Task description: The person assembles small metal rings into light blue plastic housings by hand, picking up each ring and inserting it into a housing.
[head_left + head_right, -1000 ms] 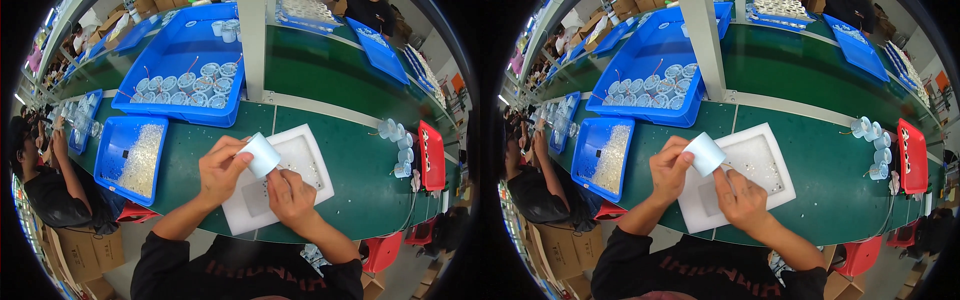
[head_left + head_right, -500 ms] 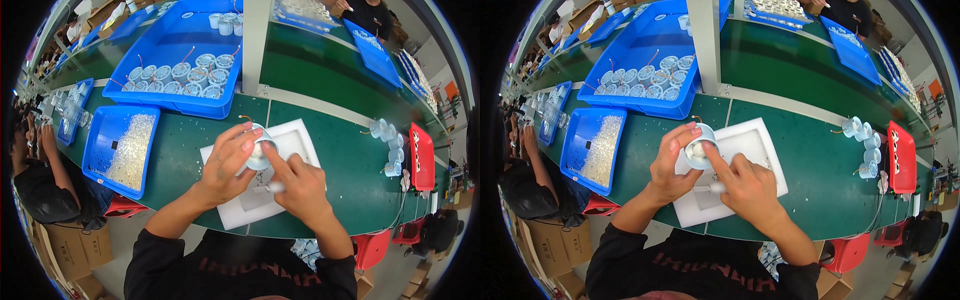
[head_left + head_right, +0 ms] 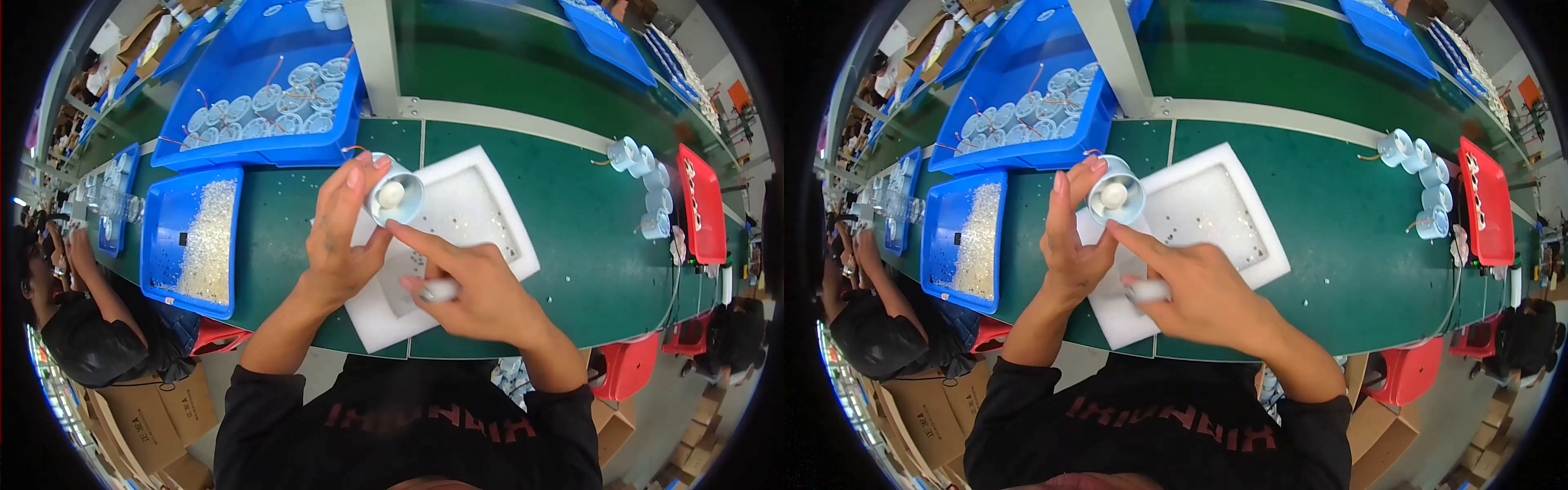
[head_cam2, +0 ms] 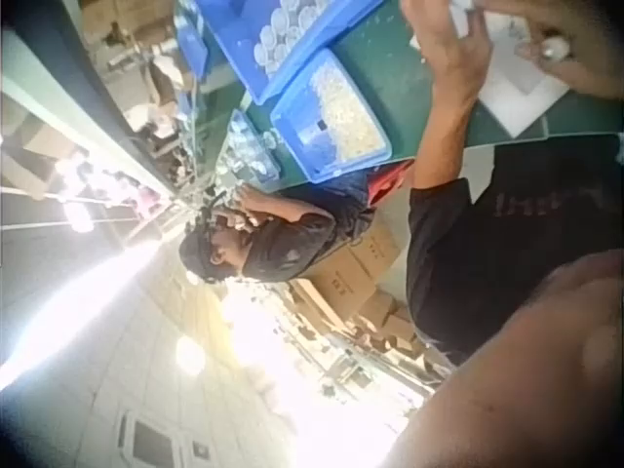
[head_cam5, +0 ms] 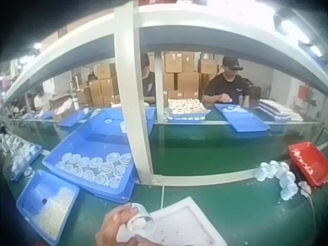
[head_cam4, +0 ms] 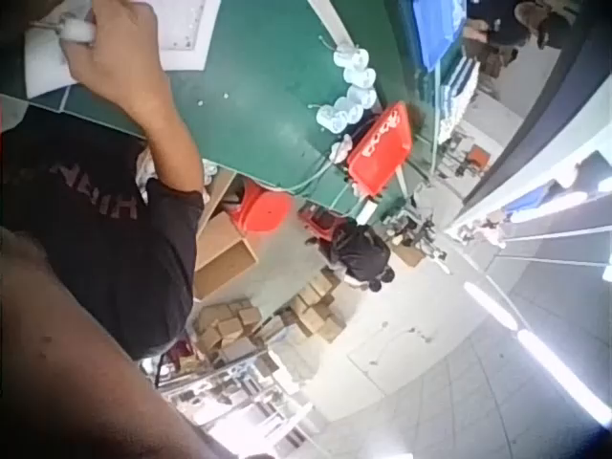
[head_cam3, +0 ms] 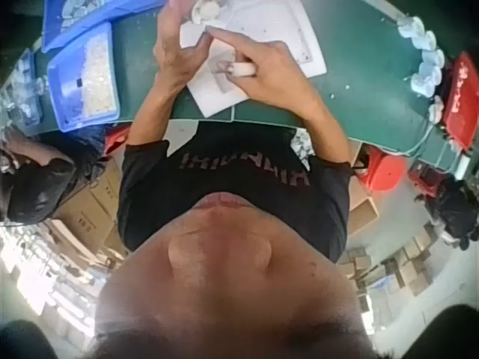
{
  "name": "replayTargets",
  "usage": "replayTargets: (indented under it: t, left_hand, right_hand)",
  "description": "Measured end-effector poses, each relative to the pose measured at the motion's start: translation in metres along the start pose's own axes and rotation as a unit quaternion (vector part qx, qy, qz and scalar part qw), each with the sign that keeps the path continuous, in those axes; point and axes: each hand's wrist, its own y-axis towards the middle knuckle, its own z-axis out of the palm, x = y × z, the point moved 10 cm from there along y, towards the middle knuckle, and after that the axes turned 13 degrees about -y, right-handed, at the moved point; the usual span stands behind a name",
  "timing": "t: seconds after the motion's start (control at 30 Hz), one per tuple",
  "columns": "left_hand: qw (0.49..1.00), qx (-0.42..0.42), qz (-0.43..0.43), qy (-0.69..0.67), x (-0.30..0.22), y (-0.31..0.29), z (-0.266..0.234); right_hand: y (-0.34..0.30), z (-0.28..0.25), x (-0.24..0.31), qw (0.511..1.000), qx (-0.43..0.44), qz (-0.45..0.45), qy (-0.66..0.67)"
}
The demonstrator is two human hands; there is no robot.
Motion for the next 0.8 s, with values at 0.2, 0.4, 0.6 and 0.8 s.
replayTargets:
  t: [0.2,0.4,0.6,0.8]
  left_hand:
    - [1.0,0.022,-0.014,-0.004,-0.004,0.011,-0.012]
    - [0.957,-0.129,-0.226,0.126,0.127,0.07,-0.118]
    - [0.861,0.169,-0.387,0.283,0.312,0.079,-0.124]
    - [0.782,0.366,-0.423,0.275,0.368,0.026,-0.085]
  right_hand:
    - [-0.016,-0.003,0.012,0.989,0.084,-0.043,0.11]
    - [-0.076,-0.09,-0.059,0.987,-0.081,0.138,-0.01]
    - [-0.153,-0.21,-0.191,0.772,-0.338,0.289,-0.455]
    - [-0.14,-0.231,-0.242,0.794,-0.311,0.254,-0.457]
